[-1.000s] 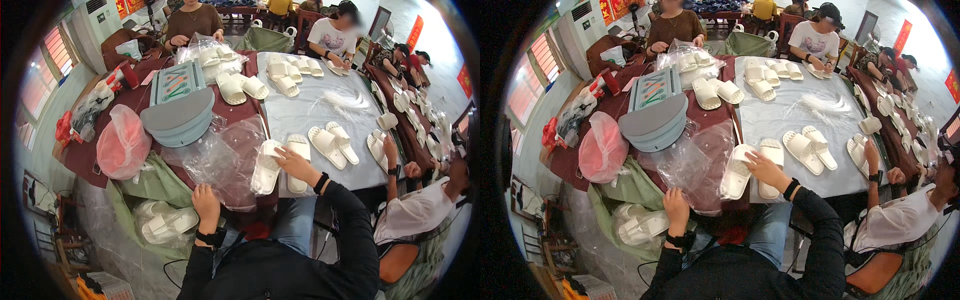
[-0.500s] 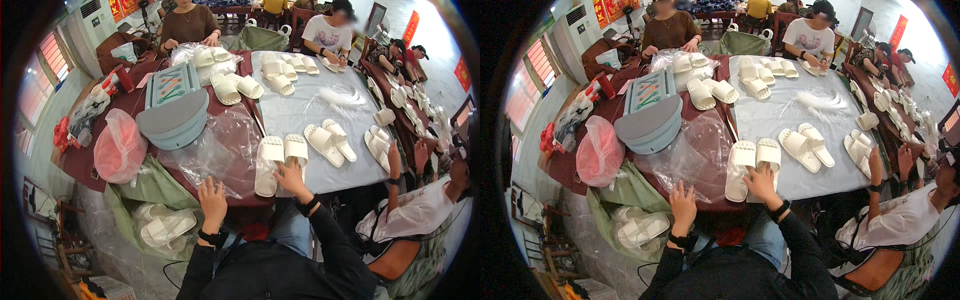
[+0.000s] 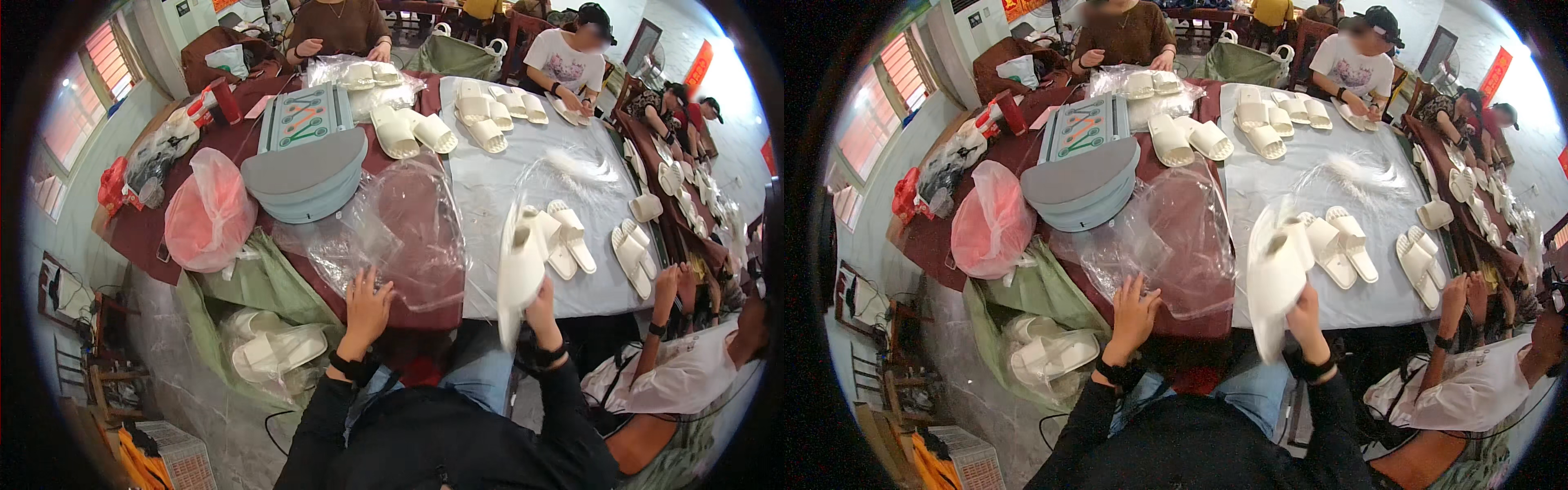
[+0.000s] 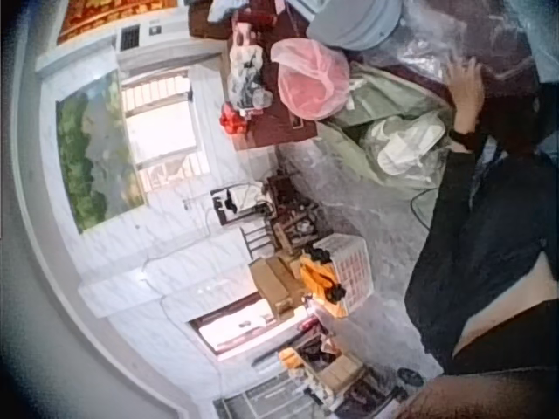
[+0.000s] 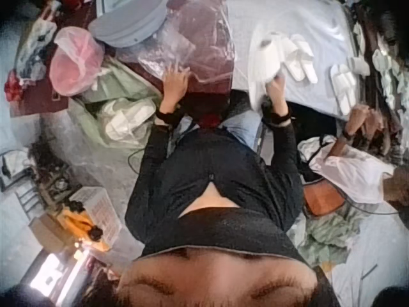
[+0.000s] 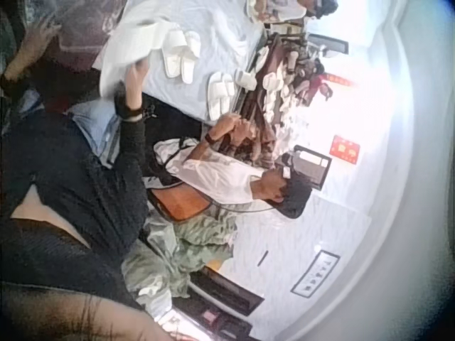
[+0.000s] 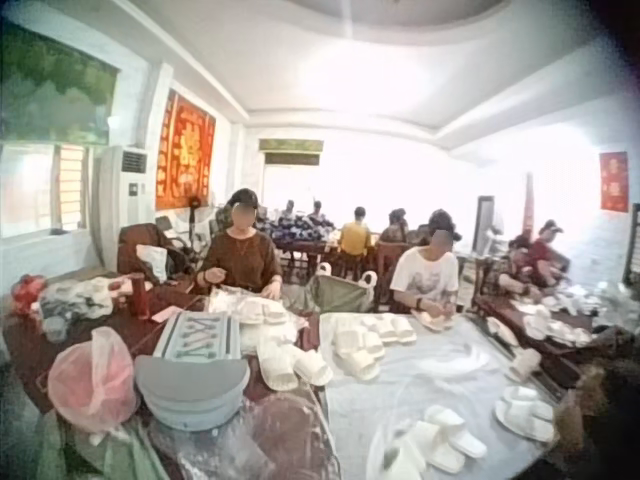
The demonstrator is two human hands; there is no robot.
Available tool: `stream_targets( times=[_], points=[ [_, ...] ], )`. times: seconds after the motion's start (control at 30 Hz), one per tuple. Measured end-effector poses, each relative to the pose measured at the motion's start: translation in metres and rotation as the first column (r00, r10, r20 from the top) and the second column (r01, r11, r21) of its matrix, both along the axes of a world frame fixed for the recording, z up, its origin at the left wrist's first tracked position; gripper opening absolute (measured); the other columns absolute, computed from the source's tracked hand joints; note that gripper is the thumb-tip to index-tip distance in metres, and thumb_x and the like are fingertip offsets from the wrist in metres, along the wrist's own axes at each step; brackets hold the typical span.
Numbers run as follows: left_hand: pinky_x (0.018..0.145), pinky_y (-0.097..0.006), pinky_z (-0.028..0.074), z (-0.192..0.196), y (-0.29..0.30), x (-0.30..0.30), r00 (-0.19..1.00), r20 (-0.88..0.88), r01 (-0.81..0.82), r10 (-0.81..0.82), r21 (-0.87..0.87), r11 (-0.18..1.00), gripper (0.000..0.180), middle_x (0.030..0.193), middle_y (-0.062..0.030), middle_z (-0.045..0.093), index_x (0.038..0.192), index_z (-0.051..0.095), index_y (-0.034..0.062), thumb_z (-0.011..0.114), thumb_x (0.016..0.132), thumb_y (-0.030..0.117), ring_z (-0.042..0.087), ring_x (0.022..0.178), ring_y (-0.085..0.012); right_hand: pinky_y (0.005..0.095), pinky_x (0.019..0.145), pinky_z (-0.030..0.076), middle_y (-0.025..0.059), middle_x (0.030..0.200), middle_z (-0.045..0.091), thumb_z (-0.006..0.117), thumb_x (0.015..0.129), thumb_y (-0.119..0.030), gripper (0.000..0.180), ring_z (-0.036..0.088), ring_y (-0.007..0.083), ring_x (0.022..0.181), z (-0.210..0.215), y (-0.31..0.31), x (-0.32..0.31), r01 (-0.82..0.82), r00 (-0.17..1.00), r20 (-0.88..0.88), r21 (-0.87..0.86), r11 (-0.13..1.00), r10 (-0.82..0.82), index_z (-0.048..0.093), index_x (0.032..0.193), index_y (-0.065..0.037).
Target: Packaging finished slippers into plastic bags and placing them into a large collection sack.
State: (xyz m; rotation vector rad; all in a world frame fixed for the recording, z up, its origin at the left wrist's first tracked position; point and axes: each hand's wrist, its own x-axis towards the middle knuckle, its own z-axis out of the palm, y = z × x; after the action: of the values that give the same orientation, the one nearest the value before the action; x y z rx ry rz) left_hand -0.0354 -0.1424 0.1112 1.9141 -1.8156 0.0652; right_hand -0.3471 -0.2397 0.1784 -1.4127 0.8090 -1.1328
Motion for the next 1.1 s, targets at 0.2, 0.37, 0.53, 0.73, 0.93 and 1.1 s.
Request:
stream_targets(
  times=[0.2,0.37,0.53,0.73,0.93,1.1],
  points=[
    [0.089,-0.045,0.041,0.018,-0.026,0.0,0.879,-0.472,0.086,-0.064,0.025,0.996,0.03,0.106,-0.0188,0.061,0.113,0.06,0.0041,0.048,0.092,0.022,0.056,0.101,-0.0348,0.0372,0.098,0.038,0.0162,0.128,0.052,0.06,0.081,-0.01,0.034,0.05,0.0261,0.117,0.054,0.042,-0.001,-0.708,0.687,-0.192,0.039,0.705,0.701,0.061,0.113,-0.001],
    [0.079,-0.044,0.046,0.04,-0.029,-0.001,0.85,-0.513,0.119,-0.123,-0.04,0.992,0.032,0.102,-0.0229,0.061,0.118,0.056,0.0025,0.045,0.093,0.018,0.058,0.092,-0.0396,0.0429,0.105,0.031,0.0165,0.127,0.052,0.058,0.078,-0.011,0.039,0.044,0.0349,0.121,0.045,0.04,0.035,-0.812,0.537,-0.539,-0.119,0.572,0.65,0.059,0.117,-0.005],
    [0.09,-0.039,0.045,0.071,-0.016,-0.004,0.81,-0.539,0.271,-0.231,-0.005,0.962,0.036,0.116,-0.0241,0.057,0.126,0.05,0.0023,0.047,0.091,0.012,0.055,0.106,-0.0385,0.044,0.102,0.033,0.0162,0.119,0.056,0.058,0.078,-0.013,0.037,0.049,0.0339,0.114,0.041,0.029,0.05,-0.686,0.652,-0.681,-0.344,0.641,0.332,0.06,0.114,-0.006],
    [0.108,-0.055,0.013,0.083,-0.007,-0.004,0.871,-0.407,0.334,-0.275,0.08,0.939,0.051,0.149,-0.0136,0.024,0.143,0.032,0.0185,0.042,0.093,0.014,0.021,0.136,-0.0388,0.0445,0.099,0.035,0.016,0.112,0.059,0.059,0.076,-0.014,0.038,0.053,0.0363,0.105,0.017,0.015,0.05,-0.536,0.743,-0.625,-0.341,0.772,0.24,0.061,0.113,-0.006],
    [0.105,-0.063,0.013,0.079,-0.002,-0.029,0.917,-0.21,0.364,-0.34,0.088,0.927,0.051,0.149,-0.0152,0.023,0.142,0.034,0.0206,0.044,0.092,0.017,0.021,0.134,-0.0426,0.0453,0.093,0.04,0.0105,0.106,0.059,0.066,0.071,-0.02,0.032,0.054,0.0322,0.104,0.016,0.028,0.067,-0.485,0.639,-0.736,-0.612,0.625,-0.225,0.064,0.101,-0.009],
    [0.101,-0.068,0.014,0.074,0.002,-0.045,0.951,-0.099,0.299,-0.292,0.064,0.952,0.052,0.149,-0.015,0.021,0.141,0.035,0.0212,0.047,0.09,0.019,0.02,0.133,-0.0457,0.0448,0.088,0.042,0.0138,0.106,0.059,0.067,0.069,-0.016,0.035,0.054,0.0343,0.103,0.016,0.033,0.077,-0.493,0.605,-0.753,-0.61,0.621,-0.259,0.063,0.102,-0.007]
  ],
)
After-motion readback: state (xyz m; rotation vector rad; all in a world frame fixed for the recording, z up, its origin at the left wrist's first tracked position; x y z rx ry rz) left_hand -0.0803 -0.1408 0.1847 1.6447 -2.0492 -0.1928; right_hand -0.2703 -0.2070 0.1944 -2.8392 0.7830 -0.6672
